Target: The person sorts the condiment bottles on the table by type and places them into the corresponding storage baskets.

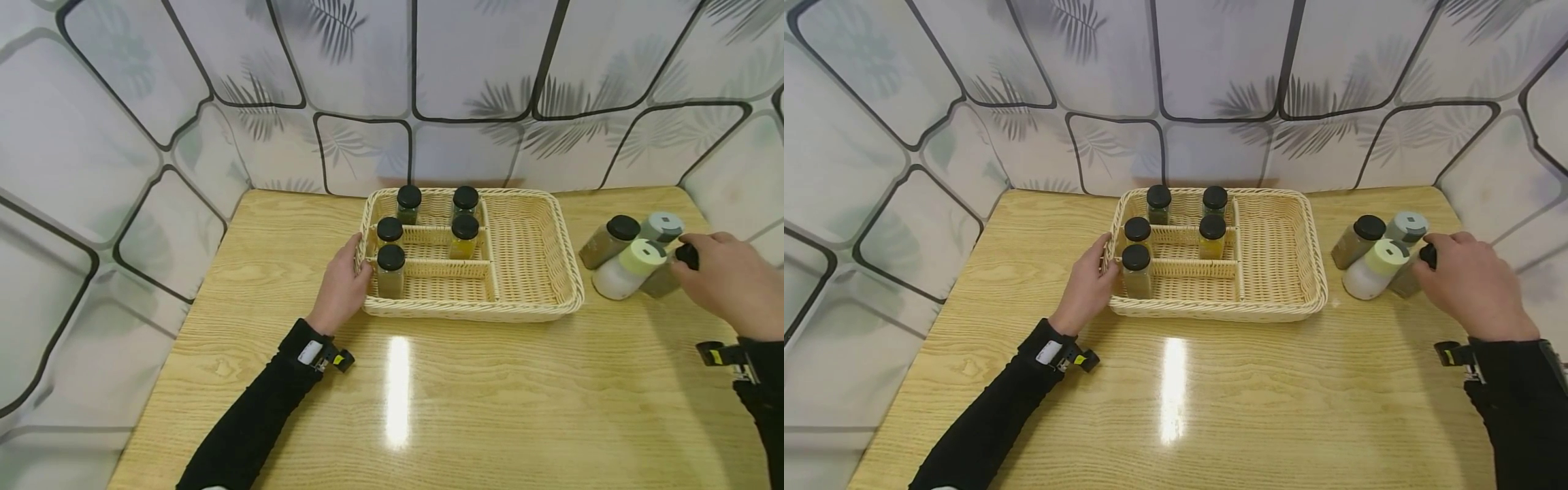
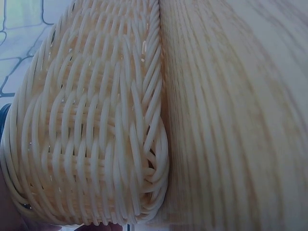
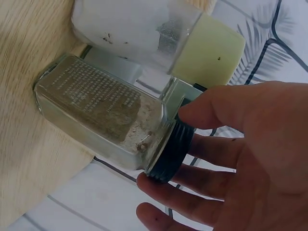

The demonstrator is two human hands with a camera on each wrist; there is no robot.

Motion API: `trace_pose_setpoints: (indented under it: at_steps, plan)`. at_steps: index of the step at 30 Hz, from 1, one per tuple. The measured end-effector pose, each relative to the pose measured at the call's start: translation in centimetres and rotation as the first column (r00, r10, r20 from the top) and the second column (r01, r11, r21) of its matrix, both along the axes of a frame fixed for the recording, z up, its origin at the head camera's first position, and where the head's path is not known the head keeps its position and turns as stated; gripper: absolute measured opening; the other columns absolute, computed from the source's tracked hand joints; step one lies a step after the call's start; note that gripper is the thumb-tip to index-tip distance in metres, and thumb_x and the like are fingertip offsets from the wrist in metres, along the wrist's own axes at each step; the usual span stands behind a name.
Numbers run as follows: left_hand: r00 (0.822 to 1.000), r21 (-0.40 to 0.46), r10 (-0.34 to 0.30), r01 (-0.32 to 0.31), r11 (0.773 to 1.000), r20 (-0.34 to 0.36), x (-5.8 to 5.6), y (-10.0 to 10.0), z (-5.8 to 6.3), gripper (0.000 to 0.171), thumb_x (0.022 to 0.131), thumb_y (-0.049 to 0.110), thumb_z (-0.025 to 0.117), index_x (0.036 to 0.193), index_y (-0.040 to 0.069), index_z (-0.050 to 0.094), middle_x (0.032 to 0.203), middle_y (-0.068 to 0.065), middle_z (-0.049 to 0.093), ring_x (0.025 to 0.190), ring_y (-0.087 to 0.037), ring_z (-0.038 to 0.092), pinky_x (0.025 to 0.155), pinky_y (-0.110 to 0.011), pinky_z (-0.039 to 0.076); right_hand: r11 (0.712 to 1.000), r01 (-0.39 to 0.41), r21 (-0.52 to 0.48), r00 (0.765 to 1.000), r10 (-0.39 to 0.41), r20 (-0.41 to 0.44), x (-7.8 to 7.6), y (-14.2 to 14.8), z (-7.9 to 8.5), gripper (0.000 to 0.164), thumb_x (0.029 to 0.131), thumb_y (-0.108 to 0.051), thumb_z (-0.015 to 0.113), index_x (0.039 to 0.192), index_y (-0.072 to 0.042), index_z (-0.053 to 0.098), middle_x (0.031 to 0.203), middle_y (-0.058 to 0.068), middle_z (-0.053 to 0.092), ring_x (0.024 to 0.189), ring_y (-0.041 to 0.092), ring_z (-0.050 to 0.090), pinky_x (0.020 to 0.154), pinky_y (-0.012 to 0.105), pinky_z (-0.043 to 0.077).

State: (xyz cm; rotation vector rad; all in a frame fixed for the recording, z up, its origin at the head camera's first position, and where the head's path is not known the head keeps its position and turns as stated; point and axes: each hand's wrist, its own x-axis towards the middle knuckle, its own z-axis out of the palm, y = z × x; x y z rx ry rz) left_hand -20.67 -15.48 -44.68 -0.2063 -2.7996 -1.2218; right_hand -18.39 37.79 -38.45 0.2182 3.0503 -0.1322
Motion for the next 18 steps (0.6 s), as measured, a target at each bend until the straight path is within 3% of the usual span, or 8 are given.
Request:
trace_pose_setpoints:
  at_steps: [9, 18]
  plan:
    - [1.0, 0.001, 0.008, -0.008, 1.0, 0.01, -0.01, 0.0, 0.0, 0.06, 0.101, 0.018, 0.044, 0.157, 0.002, 0.029, 0.153, -0.023, 0.044, 0.141, -0.036, 0.044, 0.116, -0.049, 0.038, 1.0, -0.031, -0.006, 0.998, 0.03, -0.046, 0.19, -0.06, 0.06, 0.048, 0.097, -0.007, 0.053, 0.131, 0.023, 0.041, 0.116, 0.046, 0.039, 0.094, 0.06, 0.049, 0.069, 0.064, 0.046]
    - [1.0, 0.004, 0.014, -0.014, 1.0, 0.021, -0.05, -0.03, -0.11, 0.06, 0.102, 0.019, 0.043, 0.158, 0.003, 0.029, 0.154, -0.023, 0.042, 0.142, -0.036, 0.042, 0.117, -0.049, 0.037, 0.999, -0.04, -0.014, 0.998, 0.04, -0.039, -0.1, 0.17, -0.16, 0.05, 0.093, -0.005, 0.06, 0.129, 0.024, 0.042, 0.111, 0.047, 0.044, 0.08, 0.053, 0.054, 0.057, 0.054, 0.047]
